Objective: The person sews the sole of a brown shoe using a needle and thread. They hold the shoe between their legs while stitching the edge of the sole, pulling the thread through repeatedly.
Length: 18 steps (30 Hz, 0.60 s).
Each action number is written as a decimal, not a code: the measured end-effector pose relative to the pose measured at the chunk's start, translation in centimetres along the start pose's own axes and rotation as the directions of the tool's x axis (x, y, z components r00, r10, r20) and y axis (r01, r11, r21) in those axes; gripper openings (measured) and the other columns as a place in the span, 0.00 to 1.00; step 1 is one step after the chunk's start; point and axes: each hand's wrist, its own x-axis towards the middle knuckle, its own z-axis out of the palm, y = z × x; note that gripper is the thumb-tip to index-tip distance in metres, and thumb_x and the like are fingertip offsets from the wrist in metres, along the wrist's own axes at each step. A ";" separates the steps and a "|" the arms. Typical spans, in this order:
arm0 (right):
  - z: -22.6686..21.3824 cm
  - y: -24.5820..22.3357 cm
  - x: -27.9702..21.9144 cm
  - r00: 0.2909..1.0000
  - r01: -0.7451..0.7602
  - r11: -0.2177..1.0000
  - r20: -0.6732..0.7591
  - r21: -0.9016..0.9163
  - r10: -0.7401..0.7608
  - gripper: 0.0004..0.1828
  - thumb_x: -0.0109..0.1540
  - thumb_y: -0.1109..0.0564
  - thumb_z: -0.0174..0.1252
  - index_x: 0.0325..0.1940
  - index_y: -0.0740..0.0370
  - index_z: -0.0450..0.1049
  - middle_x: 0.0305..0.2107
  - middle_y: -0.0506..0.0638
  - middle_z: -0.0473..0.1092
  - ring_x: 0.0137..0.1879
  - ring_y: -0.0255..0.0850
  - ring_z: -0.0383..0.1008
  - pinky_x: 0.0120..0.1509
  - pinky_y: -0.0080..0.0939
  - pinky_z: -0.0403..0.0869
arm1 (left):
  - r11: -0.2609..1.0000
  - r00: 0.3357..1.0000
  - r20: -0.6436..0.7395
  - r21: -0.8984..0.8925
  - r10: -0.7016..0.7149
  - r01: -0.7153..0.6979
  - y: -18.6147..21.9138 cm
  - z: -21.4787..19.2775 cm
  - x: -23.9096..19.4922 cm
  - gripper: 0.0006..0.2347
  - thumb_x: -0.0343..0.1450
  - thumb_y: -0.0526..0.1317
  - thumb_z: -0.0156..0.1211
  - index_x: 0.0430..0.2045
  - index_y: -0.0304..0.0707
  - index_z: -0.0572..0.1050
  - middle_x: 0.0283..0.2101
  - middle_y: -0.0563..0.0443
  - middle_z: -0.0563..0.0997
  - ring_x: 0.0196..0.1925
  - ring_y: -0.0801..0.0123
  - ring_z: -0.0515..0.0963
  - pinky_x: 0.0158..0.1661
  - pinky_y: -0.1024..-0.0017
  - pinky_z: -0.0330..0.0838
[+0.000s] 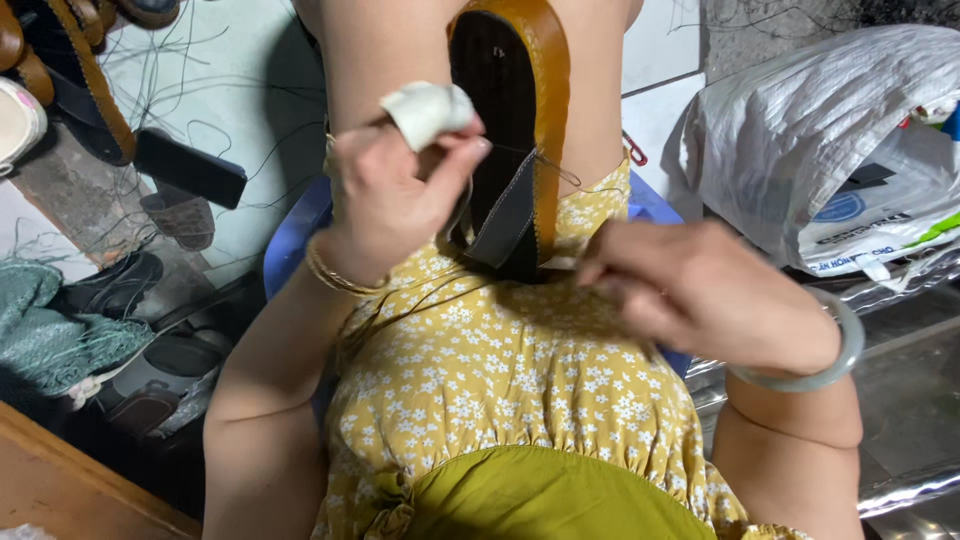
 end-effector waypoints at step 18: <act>1.5 1.2 3.4 0.877 0.247 0.653 -0.452 0.716 0.164 0.10 0.61 0.57 0.58 0.35 0.53 0.62 0.30 0.44 0.63 0.30 0.27 0.60 0.34 0.24 0.61 | 0.986 0.985 0.080 0.056 0.150 -0.155 -0.8 1.6 0.5 0.06 0.71 0.29 0.62 0.38 0.28 0.72 0.34 0.43 0.80 0.34 0.49 0.81 0.40 0.59 0.75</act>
